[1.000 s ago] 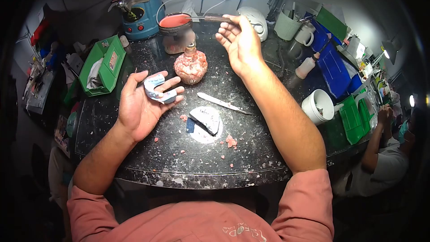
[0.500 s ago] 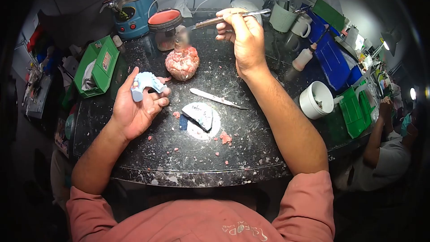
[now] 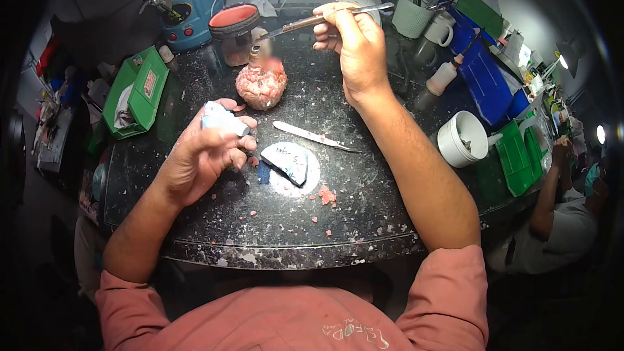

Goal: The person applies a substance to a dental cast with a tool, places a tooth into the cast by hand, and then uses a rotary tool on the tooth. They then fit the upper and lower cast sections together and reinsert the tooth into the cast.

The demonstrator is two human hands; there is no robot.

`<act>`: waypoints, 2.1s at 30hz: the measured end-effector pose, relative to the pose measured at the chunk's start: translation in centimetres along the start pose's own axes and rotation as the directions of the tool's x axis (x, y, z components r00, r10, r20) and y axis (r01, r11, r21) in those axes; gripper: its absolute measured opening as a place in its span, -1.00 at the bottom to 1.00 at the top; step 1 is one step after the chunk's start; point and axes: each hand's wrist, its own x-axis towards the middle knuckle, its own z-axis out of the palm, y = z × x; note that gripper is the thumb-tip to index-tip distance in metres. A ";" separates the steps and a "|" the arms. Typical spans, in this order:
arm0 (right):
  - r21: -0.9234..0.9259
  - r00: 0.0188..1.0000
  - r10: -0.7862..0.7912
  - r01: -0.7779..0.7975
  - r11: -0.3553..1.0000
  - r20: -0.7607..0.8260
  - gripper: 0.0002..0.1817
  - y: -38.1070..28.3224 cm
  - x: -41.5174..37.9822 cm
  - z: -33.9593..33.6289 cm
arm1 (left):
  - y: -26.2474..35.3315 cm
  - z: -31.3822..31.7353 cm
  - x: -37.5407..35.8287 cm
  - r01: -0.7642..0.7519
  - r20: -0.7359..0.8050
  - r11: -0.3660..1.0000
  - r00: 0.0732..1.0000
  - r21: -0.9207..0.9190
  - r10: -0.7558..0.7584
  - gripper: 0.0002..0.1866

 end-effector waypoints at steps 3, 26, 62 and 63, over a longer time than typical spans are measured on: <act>0.020 0.999 0.025 -0.026 0.999 0.034 -0.78 -0.5 -0.5 0.7 | -0.2 0.3 -0.1 -0.098 -0.007 0.963 0.995 0.252 0.103 -0.43; -0.111 0.912 -0.163 0.219 0.969 0.377 -0.78 -4.2 -3.8 4.9 | -1.0 0.1 0.1 -0.256 0.024 0.876 0.963 0.410 0.270 -0.38; -0.108 0.882 -0.172 0.242 0.964 0.439 -0.82 -3.9 -4.1 4.9 | -0.9 0.3 0.1 -0.243 0.024 0.872 0.966 0.424 0.257 -0.40; -0.107 0.883 -0.144 0.213 0.971 0.446 -0.82 -3.9 -4.1 4.9 | -0.9 0.2 0.1 -0.242 0.023 0.878 0.967 0.413 0.256 -0.40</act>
